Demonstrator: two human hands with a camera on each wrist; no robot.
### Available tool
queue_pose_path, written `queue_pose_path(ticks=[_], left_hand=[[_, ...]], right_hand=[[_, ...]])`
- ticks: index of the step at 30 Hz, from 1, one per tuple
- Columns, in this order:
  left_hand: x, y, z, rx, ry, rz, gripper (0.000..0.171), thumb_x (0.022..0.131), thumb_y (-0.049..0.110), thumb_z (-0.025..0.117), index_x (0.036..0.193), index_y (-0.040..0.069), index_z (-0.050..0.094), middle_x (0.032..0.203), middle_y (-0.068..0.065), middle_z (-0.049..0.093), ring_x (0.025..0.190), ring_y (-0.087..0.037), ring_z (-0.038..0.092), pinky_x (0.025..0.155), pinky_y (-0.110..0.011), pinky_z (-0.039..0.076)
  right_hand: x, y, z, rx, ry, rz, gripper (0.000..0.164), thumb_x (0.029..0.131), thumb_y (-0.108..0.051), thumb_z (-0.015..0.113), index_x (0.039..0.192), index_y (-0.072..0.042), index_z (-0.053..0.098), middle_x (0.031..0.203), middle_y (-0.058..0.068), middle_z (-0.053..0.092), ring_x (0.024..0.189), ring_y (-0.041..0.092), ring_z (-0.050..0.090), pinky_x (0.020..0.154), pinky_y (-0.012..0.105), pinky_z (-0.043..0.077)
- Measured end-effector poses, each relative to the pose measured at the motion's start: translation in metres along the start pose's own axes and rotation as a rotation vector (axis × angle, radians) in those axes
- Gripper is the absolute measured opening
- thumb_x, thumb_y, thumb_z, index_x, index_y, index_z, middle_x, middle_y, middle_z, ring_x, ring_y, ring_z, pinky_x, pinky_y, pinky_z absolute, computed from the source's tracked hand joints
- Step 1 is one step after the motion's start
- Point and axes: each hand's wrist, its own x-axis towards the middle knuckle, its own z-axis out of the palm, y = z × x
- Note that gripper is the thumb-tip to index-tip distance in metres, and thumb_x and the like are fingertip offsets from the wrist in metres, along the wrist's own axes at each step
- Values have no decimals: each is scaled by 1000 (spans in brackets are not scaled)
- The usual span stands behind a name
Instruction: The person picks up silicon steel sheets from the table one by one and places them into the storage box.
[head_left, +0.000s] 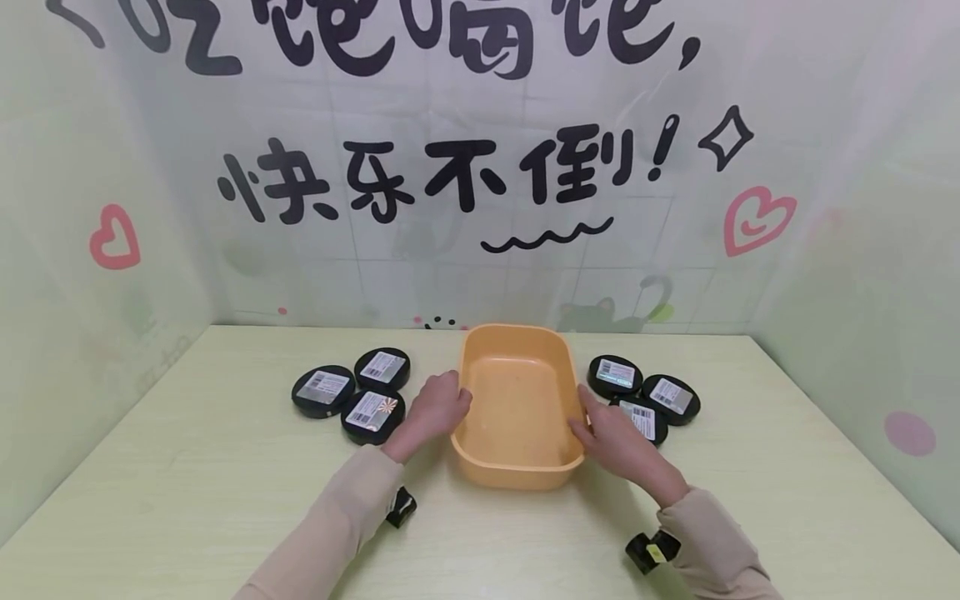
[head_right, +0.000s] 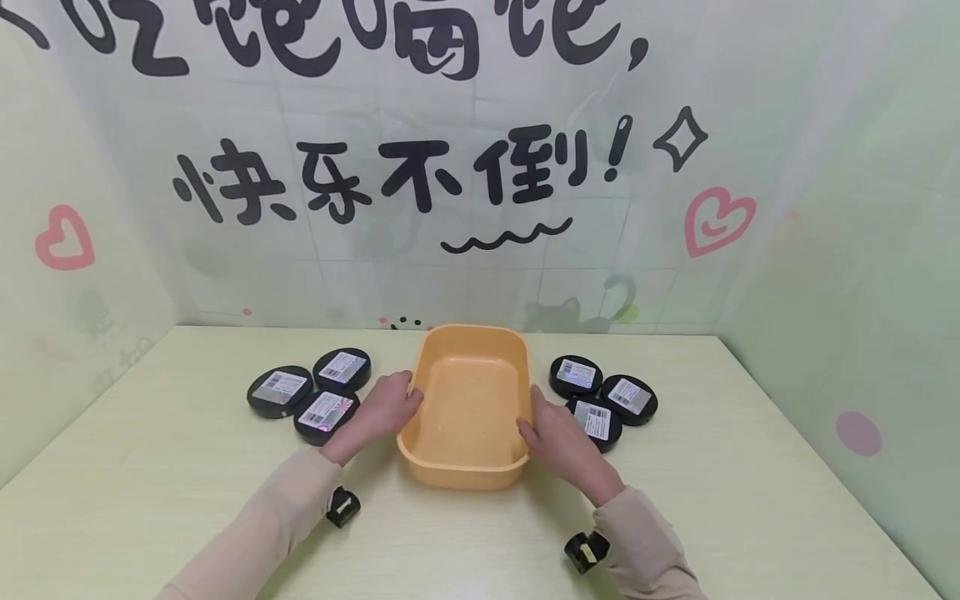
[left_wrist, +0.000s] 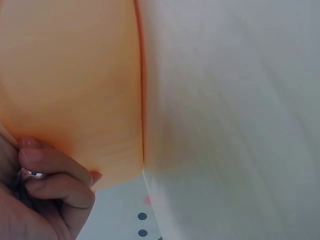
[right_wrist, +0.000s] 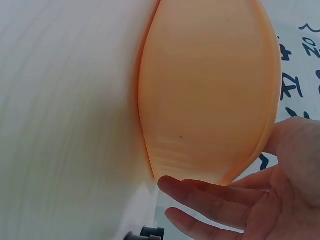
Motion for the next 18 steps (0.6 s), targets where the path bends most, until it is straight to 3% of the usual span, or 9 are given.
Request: queue_pose_path(ticks=[5, 10, 18], left_hand=[[0, 1, 0, 20, -6, -20, 14, 82, 10, 45, 85, -3, 52, 66, -10, 48, 56, -19, 48, 44, -27, 38], [0, 2, 0, 30, -6, -20, 15, 82, 10, 46, 85, -3, 52, 66, -10, 49, 55, -20, 48, 44, -27, 38], [-1, 3, -1, 49, -4, -26, 17, 83, 11, 46, 87, -4, 53, 66, -10, 49, 56, -20, 49, 44, -28, 39]], right_hand=[[1, 4, -7, -4, -5, 44, 37, 92, -13, 45, 119, 13, 45, 95, 22, 62, 77, 24, 61, 65, 35, 49], [2, 14, -13, -64, 21, 39, 29, 88, -8, 48, 110, 11, 54, 90, 21, 62, 71, 22, 57, 63, 36, 48], [2, 36, -14, -186, 50, -26, 34, 81, -10, 59, 105, 15, 54, 101, 29, 57, 94, 41, 54, 82, 48, 43]])
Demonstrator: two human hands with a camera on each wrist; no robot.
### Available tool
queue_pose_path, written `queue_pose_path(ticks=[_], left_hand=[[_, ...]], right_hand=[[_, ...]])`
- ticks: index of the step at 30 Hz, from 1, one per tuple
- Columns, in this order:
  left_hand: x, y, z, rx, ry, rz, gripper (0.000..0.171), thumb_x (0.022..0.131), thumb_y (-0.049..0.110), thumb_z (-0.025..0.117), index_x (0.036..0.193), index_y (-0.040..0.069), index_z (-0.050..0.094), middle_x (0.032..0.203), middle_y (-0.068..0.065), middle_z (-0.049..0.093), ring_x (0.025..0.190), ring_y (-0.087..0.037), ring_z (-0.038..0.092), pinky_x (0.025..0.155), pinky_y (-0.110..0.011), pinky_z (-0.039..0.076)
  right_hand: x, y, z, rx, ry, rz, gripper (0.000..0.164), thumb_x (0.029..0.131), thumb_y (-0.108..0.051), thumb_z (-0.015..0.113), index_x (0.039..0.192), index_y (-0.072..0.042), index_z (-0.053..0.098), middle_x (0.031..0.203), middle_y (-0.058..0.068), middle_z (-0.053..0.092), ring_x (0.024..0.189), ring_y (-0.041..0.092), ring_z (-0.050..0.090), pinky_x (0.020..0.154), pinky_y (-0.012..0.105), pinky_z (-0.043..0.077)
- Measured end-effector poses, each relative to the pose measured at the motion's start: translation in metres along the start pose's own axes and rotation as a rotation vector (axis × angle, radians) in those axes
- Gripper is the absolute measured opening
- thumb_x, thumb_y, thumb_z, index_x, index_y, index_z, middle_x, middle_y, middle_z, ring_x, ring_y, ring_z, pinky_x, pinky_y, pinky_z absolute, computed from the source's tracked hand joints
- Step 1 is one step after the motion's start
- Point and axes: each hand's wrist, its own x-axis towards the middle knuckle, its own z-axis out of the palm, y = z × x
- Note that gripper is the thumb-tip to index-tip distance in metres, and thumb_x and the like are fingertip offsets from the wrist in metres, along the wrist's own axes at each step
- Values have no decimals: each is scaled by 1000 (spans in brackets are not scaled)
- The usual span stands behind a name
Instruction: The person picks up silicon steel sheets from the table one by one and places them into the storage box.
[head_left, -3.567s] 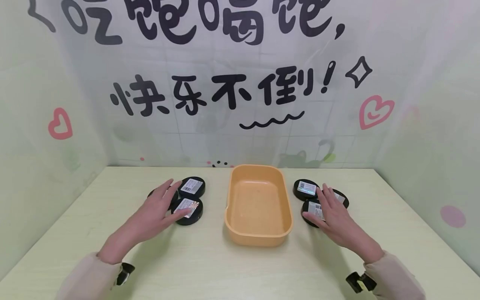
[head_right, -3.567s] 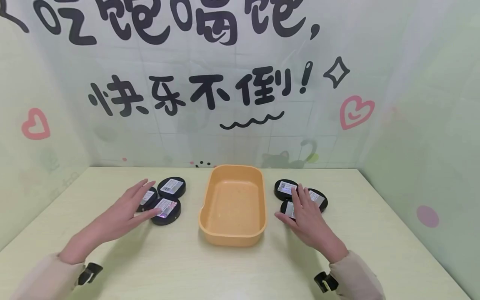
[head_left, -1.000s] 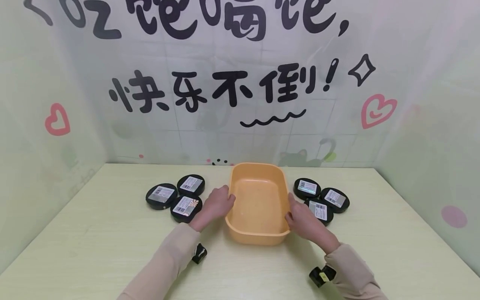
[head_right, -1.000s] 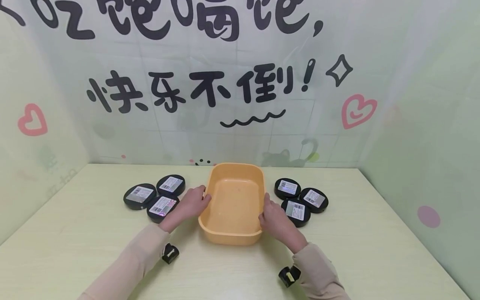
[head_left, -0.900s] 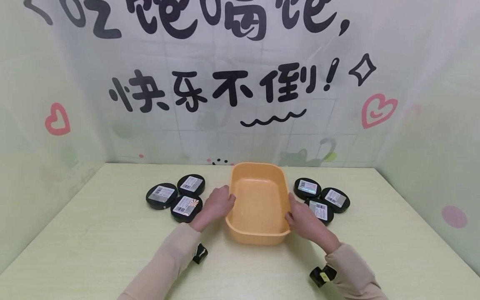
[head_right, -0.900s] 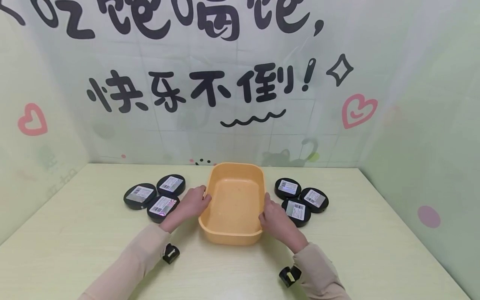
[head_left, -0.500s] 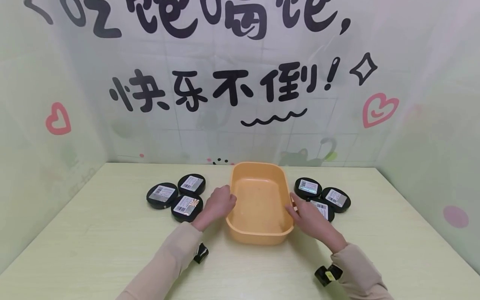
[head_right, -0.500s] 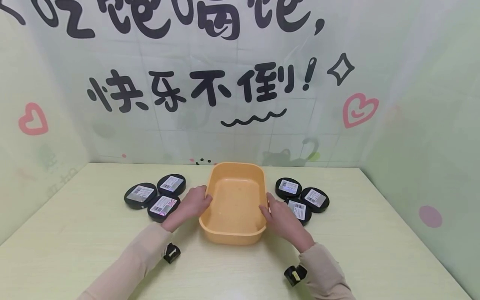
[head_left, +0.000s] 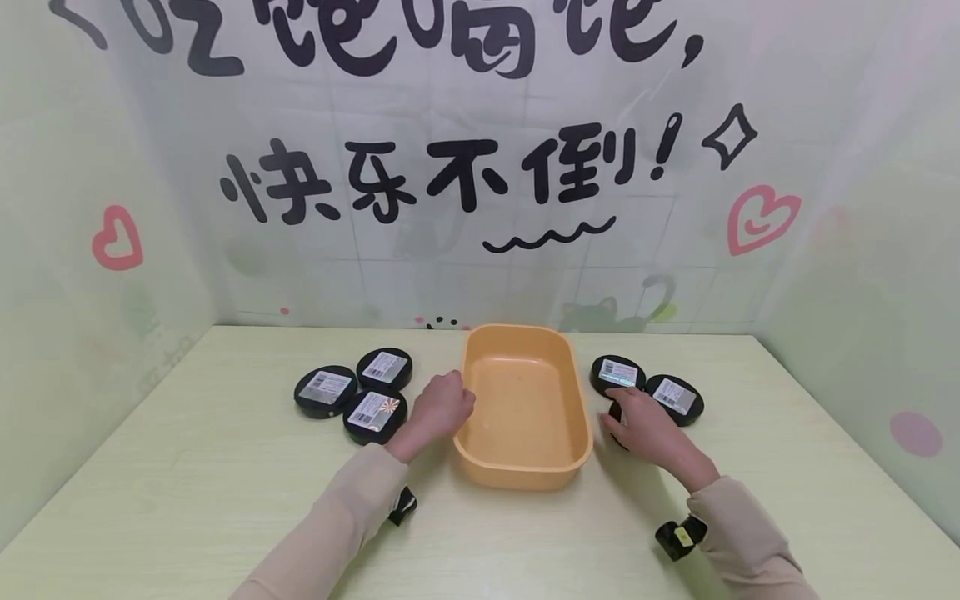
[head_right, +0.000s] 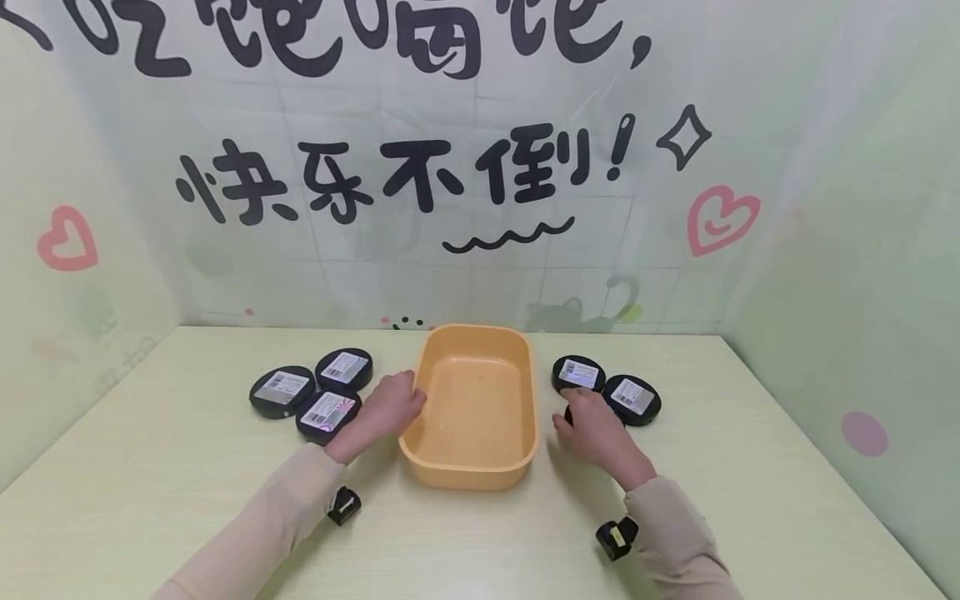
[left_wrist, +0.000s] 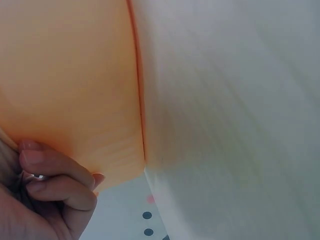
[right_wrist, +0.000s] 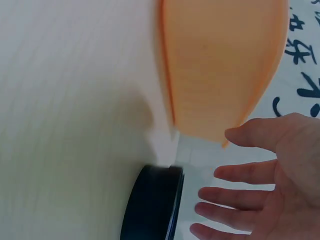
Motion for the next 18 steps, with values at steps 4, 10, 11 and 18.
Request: queue_pose_path(ticks=[4, 10, 11, 18], left_hand=[[0, 0, 1, 1, 4, 7, 17, 83, 11, 46, 86, -4, 53, 66, -10, 49, 55, -20, 49, 44, -28, 39], [0, 0, 1, 11, 8, -1, 16, 84, 11, 46, 85, -3, 53, 65, -9, 49, 55, -20, 49, 44, -28, 39], [0, 1, 1, 14, 7, -4, 16, 84, 11, 46, 85, -3, 53, 65, -9, 49, 55, -19, 49, 44, -28, 39], [-2, 2, 0, 10, -7, -15, 17, 84, 11, 46, 88, -4, 53, 66, -9, 49, 55, -19, 49, 45, -27, 39]], right_hand=[[0, 10, 4, -63, -2, -11, 39, 81, -13, 61, 106, 16, 53, 103, 35, 53, 98, 45, 50, 84, 51, 41], [0, 17, 8, -89, -139, 73, 49, 82, -22, 60, 114, 14, 48, 114, 41, 42, 107, 52, 41, 83, 58, 38], [0, 18, 9, -88, -164, 87, 50, 82, -22, 60, 116, 13, 48, 116, 42, 41, 108, 52, 39, 83, 59, 38], [-1, 21, 10, -92, -208, 155, 52, 81, -23, 61, 118, 11, 46, 121, 42, 35, 110, 55, 36, 79, 64, 36]])
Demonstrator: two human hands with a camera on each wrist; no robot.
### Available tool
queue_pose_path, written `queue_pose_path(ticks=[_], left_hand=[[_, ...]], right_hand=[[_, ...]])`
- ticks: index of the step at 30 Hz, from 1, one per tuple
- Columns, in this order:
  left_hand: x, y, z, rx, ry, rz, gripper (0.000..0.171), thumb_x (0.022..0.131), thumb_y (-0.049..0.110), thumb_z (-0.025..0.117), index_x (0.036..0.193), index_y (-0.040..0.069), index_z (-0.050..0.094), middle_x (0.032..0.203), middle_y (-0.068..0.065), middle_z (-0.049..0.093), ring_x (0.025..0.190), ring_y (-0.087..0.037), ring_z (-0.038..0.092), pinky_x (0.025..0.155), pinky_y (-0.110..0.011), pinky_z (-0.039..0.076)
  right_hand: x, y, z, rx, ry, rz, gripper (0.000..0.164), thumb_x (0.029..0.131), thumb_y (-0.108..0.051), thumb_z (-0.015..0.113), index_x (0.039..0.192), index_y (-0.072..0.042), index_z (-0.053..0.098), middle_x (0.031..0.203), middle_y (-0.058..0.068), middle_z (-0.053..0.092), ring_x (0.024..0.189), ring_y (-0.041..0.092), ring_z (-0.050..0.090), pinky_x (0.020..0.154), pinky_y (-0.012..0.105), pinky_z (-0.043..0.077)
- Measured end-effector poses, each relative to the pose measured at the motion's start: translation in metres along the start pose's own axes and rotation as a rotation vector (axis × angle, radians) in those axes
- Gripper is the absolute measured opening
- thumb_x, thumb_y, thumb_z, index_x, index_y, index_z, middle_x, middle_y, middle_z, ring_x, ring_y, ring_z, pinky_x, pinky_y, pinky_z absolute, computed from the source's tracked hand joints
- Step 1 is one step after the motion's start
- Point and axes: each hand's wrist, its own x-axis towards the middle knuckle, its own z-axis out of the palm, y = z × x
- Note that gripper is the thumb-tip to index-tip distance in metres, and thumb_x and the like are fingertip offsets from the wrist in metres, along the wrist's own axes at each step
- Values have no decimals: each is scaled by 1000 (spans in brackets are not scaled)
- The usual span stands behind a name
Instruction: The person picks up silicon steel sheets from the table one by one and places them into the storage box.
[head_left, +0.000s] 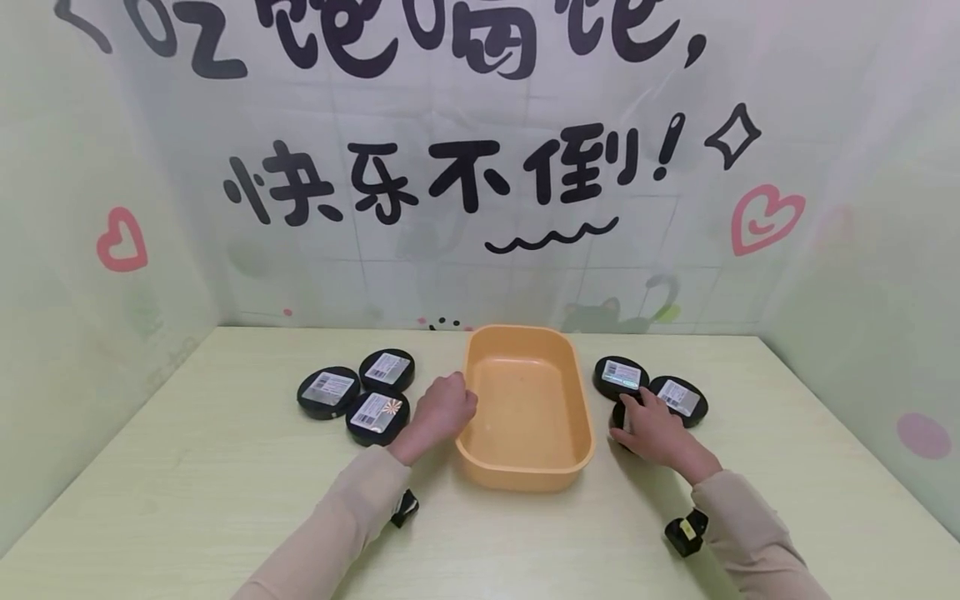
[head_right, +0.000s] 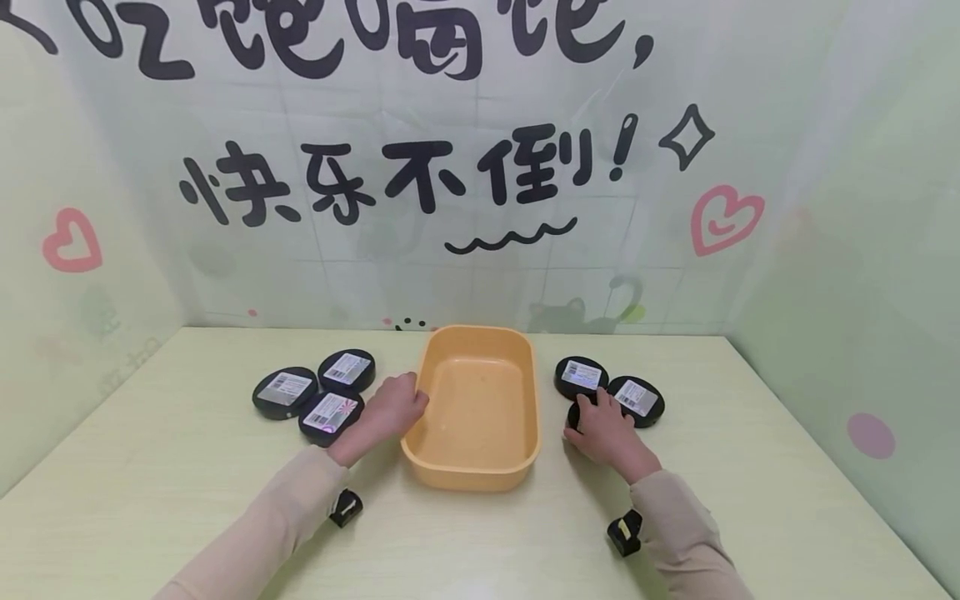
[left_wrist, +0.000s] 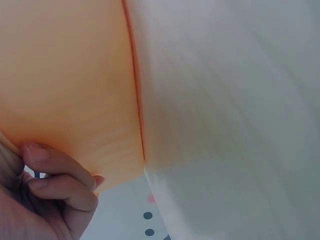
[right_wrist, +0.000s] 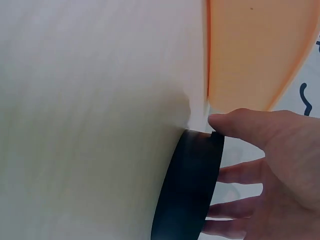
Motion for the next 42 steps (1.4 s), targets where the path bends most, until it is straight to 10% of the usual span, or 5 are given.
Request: queue_pose_path(ticks=[29, 42], left_hand=[[1, 1, 1, 31, 1, -18, 15, 83, 10, 46, 87, -4, 52, 68, -10, 49, 58, -21, 49, 47, -29, 40], [2, 1, 1, 33, 1, -35, 16, 83, 10, 46, 89, -4, 52, 69, -11, 49, 60, -21, 50, 48, -30, 41]], right_hand=[[-4, 7, -7, 39, -138, -43, 84, 64, -32, 76, 123, 15, 38, 105, 35, 48, 96, 45, 45, 80, 52, 41], [-4, 8, -3, 49, -26, -55, 78, 62, -33, 76, 108, 20, 43, 86, 26, 56, 86, 39, 50, 74, 47, 44]])
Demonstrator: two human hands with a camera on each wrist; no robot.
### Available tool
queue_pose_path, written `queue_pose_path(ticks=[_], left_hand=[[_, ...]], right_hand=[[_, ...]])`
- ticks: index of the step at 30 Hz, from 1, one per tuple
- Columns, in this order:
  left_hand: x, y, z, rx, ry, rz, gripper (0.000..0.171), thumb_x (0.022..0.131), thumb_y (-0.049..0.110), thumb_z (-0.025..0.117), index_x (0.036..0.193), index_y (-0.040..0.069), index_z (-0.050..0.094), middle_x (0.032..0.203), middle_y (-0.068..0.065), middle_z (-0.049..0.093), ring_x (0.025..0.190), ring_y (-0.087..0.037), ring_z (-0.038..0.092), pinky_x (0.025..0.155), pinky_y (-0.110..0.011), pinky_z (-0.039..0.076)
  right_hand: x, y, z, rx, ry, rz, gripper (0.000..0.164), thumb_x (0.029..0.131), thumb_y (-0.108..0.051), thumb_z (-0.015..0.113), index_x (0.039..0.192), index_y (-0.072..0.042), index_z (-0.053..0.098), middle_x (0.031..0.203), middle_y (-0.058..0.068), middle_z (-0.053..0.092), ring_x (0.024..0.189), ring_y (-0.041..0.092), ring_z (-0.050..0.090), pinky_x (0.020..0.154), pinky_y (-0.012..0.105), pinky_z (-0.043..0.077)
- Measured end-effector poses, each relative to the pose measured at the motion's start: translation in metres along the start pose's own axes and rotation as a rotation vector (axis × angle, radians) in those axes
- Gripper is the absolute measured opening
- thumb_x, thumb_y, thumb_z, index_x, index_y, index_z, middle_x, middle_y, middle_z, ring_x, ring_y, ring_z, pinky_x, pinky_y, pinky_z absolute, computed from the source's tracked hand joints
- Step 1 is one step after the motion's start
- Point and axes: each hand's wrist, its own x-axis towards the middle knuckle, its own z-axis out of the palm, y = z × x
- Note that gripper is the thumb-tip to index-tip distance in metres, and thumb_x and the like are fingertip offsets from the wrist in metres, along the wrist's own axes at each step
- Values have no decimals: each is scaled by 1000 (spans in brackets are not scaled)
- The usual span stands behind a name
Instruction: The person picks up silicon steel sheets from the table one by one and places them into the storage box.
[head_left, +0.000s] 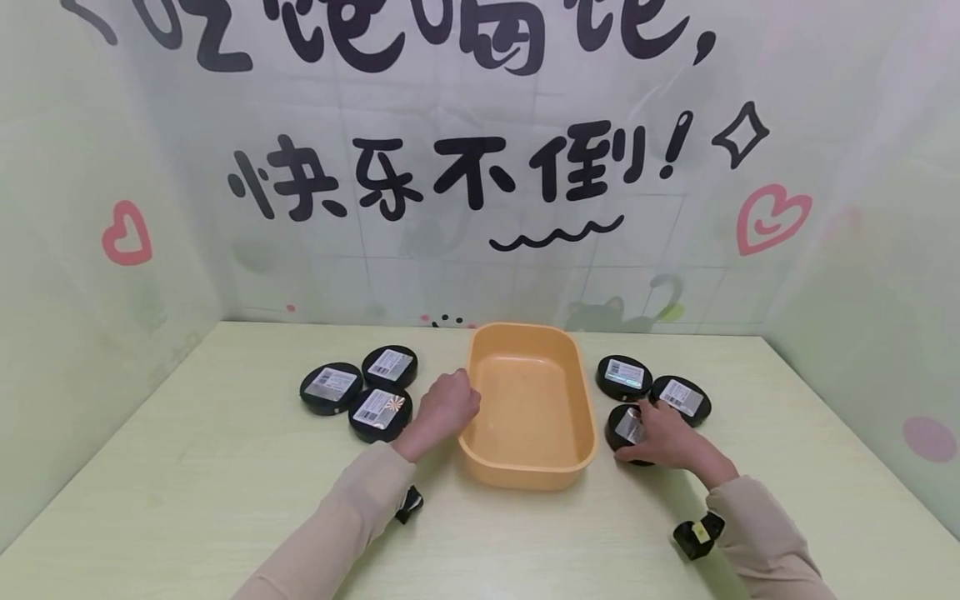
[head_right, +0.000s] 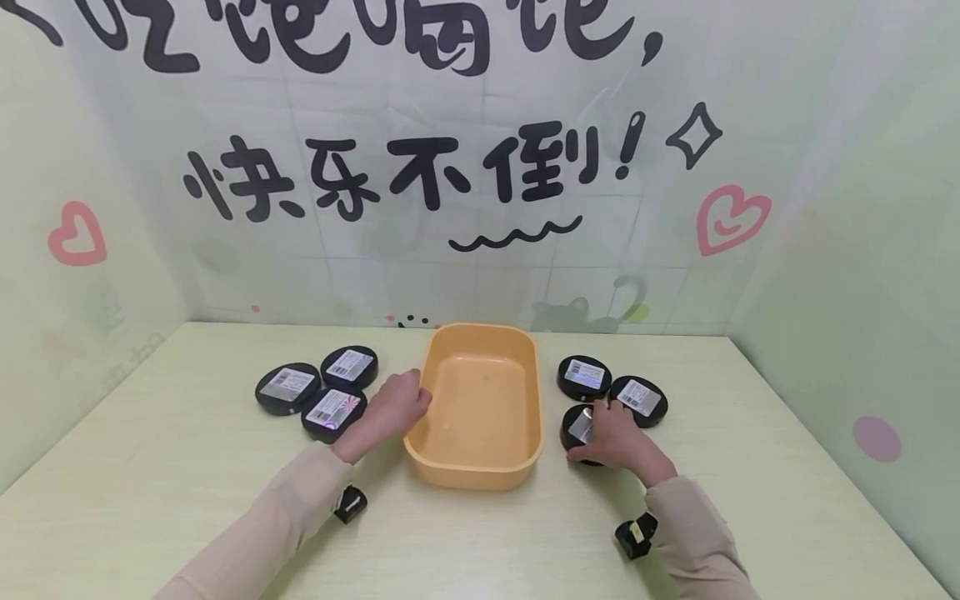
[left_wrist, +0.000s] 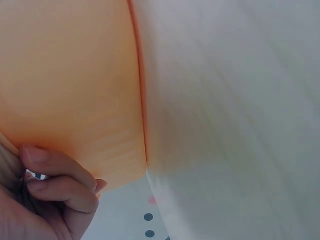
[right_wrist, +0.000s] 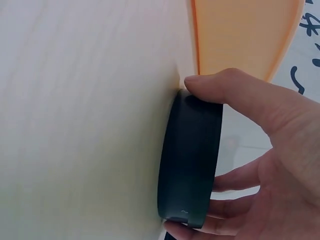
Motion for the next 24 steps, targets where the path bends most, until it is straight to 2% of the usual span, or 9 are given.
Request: queue_pose_path(ticks=[6, 11, 14, 19, 24], left_hand=[[-1, -1, 0, -7, 0, 2, 18, 83, 10, 47, 91, -4, 53, 71, -12, 50, 61, -22, 50, 50, -31, 43], [-1, 0, -2, 0, 8, 12, 18, 82, 11, 48, 90, -4, 53, 70, -11, 50, 60, -21, 50, 50, -31, 42], [-1, 1, -2, 7, 7, 10, 16, 82, 10, 48, 88, -4, 53, 68, -11, 49, 59, -21, 50, 49, -30, 42], [0, 2, -2, 26, 8, 0, 16, 82, 10, 49, 88, -4, 53, 68, -11, 50, 59, -21, 50, 48, -31, 43], [1, 2, -1, 36, 14, -5, 15, 81, 10, 50, 87, -3, 54, 69, -12, 51, 59, -21, 50, 48, -32, 43]], right_hand=[[2, -1, -1, 18, 39, -6, 73, 63, -34, 76, 105, 19, 47, 81, 19, 56, 81, 32, 49, 69, 43, 45], [5, -6, -10, 68, 64, 41, 73, 66, -31, 74, 109, 19, 44, 87, 24, 51, 76, 29, 49, 64, 41, 45], [6, -10, -17, 82, 114, 47, 73, 67, -31, 72, 112, 19, 42, 92, 29, 47, 74, 29, 49, 61, 40, 45], [11, -17, -27, 106, 190, 26, 77, 70, -30, 70, 120, 19, 36, 102, 36, 44, 81, 33, 48, 64, 42, 44], [20, -30, -37, 124, 186, 6, 83, 72, -31, 70, 125, 19, 30, 110, 38, 42, 91, 37, 47, 72, 46, 43]])
